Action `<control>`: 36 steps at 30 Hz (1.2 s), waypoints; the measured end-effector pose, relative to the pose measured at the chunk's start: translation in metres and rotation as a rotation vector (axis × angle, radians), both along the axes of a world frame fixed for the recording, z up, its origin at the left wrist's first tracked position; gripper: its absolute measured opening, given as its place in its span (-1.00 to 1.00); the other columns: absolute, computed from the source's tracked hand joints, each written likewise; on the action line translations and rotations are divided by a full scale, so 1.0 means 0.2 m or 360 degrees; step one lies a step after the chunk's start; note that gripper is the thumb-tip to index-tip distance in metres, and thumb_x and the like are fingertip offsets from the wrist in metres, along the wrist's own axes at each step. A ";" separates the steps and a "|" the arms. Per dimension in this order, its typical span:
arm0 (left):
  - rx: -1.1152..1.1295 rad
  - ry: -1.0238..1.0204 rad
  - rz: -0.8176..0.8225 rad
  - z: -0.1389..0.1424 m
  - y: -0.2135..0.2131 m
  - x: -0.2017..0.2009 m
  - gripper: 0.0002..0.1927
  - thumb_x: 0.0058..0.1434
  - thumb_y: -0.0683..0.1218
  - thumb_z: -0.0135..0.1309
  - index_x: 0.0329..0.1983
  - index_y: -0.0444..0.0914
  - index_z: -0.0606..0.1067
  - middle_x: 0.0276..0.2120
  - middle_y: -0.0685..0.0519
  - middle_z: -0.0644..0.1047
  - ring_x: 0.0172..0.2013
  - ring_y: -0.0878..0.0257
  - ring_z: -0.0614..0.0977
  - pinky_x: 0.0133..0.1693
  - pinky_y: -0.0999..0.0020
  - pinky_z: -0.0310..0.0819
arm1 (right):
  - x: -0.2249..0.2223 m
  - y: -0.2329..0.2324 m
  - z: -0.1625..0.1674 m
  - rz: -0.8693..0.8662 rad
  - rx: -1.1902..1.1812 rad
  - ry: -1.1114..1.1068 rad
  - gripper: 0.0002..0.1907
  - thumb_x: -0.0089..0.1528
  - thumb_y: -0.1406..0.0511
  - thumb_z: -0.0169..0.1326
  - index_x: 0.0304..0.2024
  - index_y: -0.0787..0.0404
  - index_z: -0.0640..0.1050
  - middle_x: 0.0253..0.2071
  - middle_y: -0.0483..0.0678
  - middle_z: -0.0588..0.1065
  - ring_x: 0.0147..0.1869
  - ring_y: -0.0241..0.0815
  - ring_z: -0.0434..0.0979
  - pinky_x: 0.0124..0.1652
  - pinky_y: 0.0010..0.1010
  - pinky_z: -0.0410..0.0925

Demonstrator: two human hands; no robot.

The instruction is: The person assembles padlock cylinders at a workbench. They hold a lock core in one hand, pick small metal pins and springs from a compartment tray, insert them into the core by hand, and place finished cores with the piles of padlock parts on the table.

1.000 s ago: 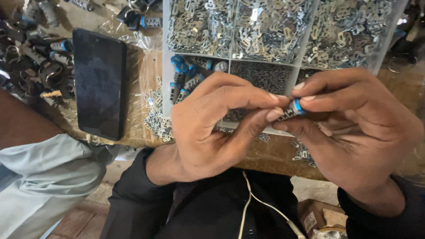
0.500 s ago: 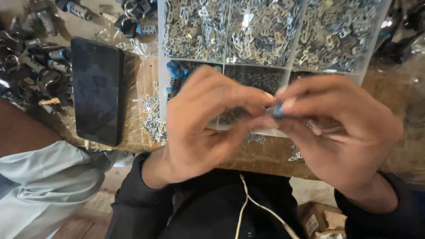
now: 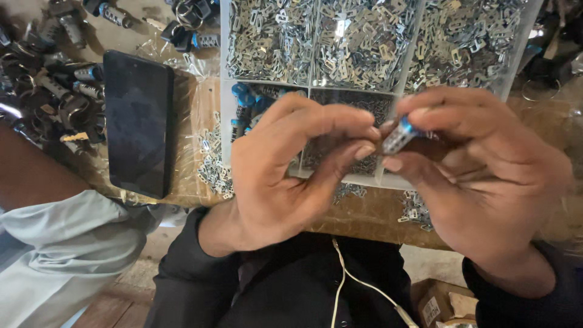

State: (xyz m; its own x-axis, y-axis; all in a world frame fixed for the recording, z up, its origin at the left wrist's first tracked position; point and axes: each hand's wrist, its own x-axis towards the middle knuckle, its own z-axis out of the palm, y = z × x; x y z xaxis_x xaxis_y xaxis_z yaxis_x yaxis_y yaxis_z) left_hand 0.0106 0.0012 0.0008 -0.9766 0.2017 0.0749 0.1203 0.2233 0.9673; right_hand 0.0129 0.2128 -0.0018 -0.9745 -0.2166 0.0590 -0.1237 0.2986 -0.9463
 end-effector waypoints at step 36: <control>-0.1040 0.0857 -0.0128 0.00 -0.01 -0.08 -0.73 0.03 -0.12 0.37 -0.20 -0.23 0.60 -0.26 0.08 0.58 -0.26 0.04 0.51 -0.21 0.15 0.37 | -0.03 -0.03 0.01 -0.0133 -0.0030 -0.0034 -0.72 0.23 0.50 0.23 -0.02 0.40 0.51 0.07 0.14 0.52 0.06 -0.16 0.67 -0.03 -0.50 0.62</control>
